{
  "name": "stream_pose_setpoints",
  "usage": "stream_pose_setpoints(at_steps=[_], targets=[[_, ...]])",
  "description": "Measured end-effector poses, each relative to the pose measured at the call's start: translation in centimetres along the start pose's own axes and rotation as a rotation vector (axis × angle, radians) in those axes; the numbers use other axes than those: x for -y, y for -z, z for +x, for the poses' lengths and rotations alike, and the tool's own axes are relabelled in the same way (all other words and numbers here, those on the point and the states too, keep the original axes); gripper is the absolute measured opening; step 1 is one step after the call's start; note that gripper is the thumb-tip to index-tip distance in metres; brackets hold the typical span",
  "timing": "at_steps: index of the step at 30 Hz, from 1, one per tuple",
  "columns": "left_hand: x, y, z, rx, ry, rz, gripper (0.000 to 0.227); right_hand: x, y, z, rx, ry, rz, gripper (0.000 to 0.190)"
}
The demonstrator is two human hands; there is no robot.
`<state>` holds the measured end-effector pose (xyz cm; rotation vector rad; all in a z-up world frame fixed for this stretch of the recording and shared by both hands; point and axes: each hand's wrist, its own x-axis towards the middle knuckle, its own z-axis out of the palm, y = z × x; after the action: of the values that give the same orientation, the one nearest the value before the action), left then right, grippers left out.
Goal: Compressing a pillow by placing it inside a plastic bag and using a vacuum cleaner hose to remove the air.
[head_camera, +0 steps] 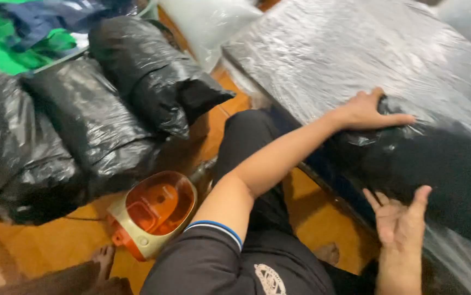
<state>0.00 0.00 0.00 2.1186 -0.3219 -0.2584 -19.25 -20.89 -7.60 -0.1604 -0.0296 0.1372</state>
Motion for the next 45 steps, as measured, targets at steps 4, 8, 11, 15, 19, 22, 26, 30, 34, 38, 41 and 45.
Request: stream_pose_setpoints(at_steps=[4, 8, 11, 15, 19, 22, 26, 30, 34, 38, 41, 45], targets=[[1.1, -1.7, -2.0, -0.042, 0.015, -0.126, 0.139, -3.6, -6.7, 0.8, -0.371, -0.053, -1.046, 0.087], [1.6, -3.6, -5.4, -0.143, -0.101, -0.249, 0.138, -3.3, -4.7, 0.6, -0.494, 0.095, -1.255, 0.076], [-0.1, -2.4, -9.6, -0.239, -0.072, -0.253, 0.136, -4.6, -7.1, 0.1, -0.510, 0.104, -1.353, 0.068], [-0.1, 0.0, -14.3, -0.475, -0.096, -0.276, 0.107, -6.7, -10.2, 1.5, -0.883, 0.005, -1.493, 0.056], [-1.7, 7.3, -20.3, -0.513, -0.063, -0.211, 0.128, -9.3, -13.8, 4.4, -0.627, -0.079, -1.444, 0.058], [-3.0, 13.2, -24.4, -0.533, 0.125, -0.024, 0.100, -12.0, -14.2, 9.4, -0.340, -0.154, -1.438, 0.066], [-5.9, 20.3, -32.0, -0.724, 0.426, 0.130, 0.110, -21.3, -21.8, 13.7, 0.036, -0.176, -1.330, 0.050], [-4.2, 23.8, -39.2, -0.946, 0.696, 0.875, 0.096, -30.8, -27.5, 15.7, 0.619, -0.205, -1.342, 0.068], [2.2, 26.7, -41.1, -1.239, 0.492, 1.185, 0.085, -38.7, -25.9, 13.3, 1.028, -0.113, -1.518, 0.069], [6.4, 28.4, -39.4, -1.106, 0.203, 0.865, 0.072, -40.7, -22.7, 13.2, 0.929, -0.151, -1.618, 0.059], [6.7, 27.4, -38.7, -1.102, 0.261, 0.897, 0.074, -38.2, -22.5, 12.9, 0.942, -0.167, -1.652, 0.056], [7.1, 28.1, -39.6, -1.031, 0.378, 0.996, 0.075, -33.5, -22.6, 12.4, 1.019, -0.117, -1.671, 0.056]])
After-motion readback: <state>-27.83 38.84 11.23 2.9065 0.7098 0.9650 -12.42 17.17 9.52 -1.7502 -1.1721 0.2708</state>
